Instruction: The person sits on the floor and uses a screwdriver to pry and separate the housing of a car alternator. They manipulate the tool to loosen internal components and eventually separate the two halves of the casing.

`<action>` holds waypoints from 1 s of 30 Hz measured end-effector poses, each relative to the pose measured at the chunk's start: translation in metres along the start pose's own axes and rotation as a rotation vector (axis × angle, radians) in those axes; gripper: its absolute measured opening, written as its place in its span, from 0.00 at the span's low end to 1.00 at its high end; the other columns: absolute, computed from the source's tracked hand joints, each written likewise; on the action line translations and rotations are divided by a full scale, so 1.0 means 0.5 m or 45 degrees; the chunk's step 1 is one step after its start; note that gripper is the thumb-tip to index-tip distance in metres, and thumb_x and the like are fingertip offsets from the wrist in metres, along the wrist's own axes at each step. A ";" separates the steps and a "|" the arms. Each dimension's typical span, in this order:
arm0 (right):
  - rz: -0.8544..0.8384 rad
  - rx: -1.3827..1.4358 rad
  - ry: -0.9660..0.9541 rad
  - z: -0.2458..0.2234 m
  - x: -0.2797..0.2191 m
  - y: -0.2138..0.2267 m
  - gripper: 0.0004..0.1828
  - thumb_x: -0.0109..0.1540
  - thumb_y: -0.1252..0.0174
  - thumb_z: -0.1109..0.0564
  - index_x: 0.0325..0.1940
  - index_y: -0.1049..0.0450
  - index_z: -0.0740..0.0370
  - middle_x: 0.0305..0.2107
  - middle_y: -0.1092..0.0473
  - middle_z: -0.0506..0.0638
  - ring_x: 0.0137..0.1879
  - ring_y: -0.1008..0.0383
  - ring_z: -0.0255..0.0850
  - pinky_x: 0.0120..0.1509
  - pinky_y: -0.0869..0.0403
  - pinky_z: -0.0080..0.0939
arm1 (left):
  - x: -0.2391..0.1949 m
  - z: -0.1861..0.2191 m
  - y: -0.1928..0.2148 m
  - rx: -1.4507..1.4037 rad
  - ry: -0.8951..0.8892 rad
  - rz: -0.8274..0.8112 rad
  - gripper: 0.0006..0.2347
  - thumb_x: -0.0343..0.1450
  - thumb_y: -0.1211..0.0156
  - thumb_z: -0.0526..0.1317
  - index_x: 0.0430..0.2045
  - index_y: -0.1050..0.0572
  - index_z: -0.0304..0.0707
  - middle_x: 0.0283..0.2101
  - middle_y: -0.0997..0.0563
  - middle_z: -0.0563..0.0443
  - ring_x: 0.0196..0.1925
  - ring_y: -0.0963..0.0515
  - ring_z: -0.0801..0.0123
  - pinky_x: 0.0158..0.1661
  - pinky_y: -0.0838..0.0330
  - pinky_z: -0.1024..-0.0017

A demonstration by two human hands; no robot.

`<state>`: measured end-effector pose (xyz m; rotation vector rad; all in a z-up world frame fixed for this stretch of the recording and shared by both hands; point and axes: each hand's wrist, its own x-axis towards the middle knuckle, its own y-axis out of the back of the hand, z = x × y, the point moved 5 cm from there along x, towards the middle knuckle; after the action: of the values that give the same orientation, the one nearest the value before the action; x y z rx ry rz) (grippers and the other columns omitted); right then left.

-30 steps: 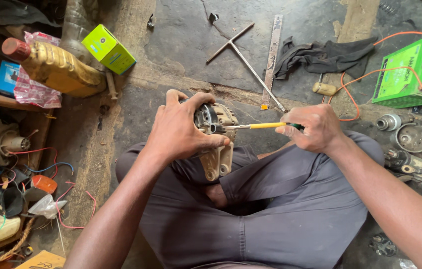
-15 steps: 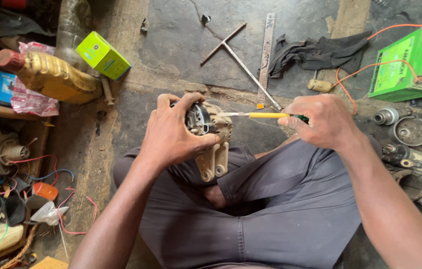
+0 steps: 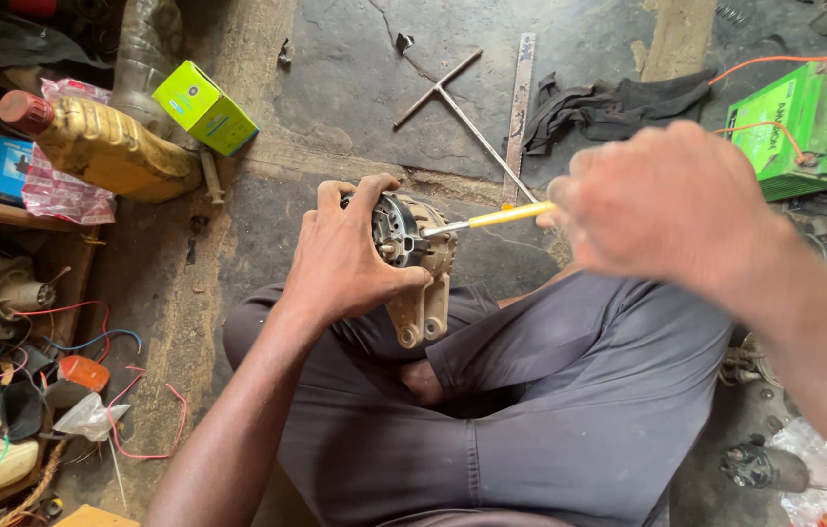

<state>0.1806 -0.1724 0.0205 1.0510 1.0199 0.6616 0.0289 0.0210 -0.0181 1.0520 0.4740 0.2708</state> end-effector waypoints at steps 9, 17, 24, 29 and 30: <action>0.304 0.508 0.135 0.051 0.072 -0.102 0.19 0.57 0.38 0.39 0.38 0.15 0.52 0.31 0.21 0.54 0.40 0.21 0.56 0.44 0.24 0.57 | 0.008 0.005 0.001 0.000 0.040 0.011 0.38 0.51 0.23 0.50 0.58 0.32 0.55 0.56 0.33 0.37 0.49 0.27 0.35 0.49 0.28 0.46; 0.105 0.363 0.007 0.067 0.062 -0.077 0.19 0.58 0.41 0.36 0.42 0.15 0.46 0.30 0.21 0.54 0.39 0.22 0.56 0.44 0.23 0.56 | 0.008 0.017 0.006 0.051 0.094 -0.051 0.37 0.52 0.23 0.51 0.58 0.33 0.58 0.55 0.33 0.37 0.49 0.27 0.37 0.48 0.27 0.46; 0.094 0.634 -0.232 0.051 -0.032 -0.138 0.16 0.59 0.42 0.39 0.41 0.16 0.46 0.30 0.21 0.53 0.37 0.21 0.55 0.42 0.23 0.57 | 0.011 0.024 0.010 0.084 0.048 -0.026 0.39 0.51 0.22 0.52 0.59 0.33 0.57 0.55 0.33 0.36 0.49 0.26 0.35 0.49 0.27 0.47; 0.284 1.407 -0.181 -0.090 -0.084 -0.267 0.16 0.63 0.42 0.47 0.36 0.20 0.62 0.21 0.26 0.55 0.28 0.27 0.46 0.35 0.27 0.46 | 0.009 0.024 0.012 0.082 0.103 -0.112 0.39 0.50 0.23 0.52 0.59 0.33 0.59 0.56 0.33 0.38 0.51 0.26 0.37 0.49 0.27 0.46; 0.250 1.557 -0.292 -0.115 -0.093 -0.295 0.16 0.62 0.41 0.47 0.35 0.19 0.63 0.17 0.27 0.54 0.25 0.29 0.42 0.33 0.28 0.44 | 0.010 0.025 0.013 0.088 0.108 -0.120 0.39 0.51 0.23 0.52 0.59 0.33 0.59 0.56 0.33 0.38 0.51 0.26 0.37 0.49 0.27 0.46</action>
<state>0.1066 -0.2459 -0.1075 2.2443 1.1100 -0.0225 0.0395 0.0167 -0.0083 1.0849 0.6110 0.2171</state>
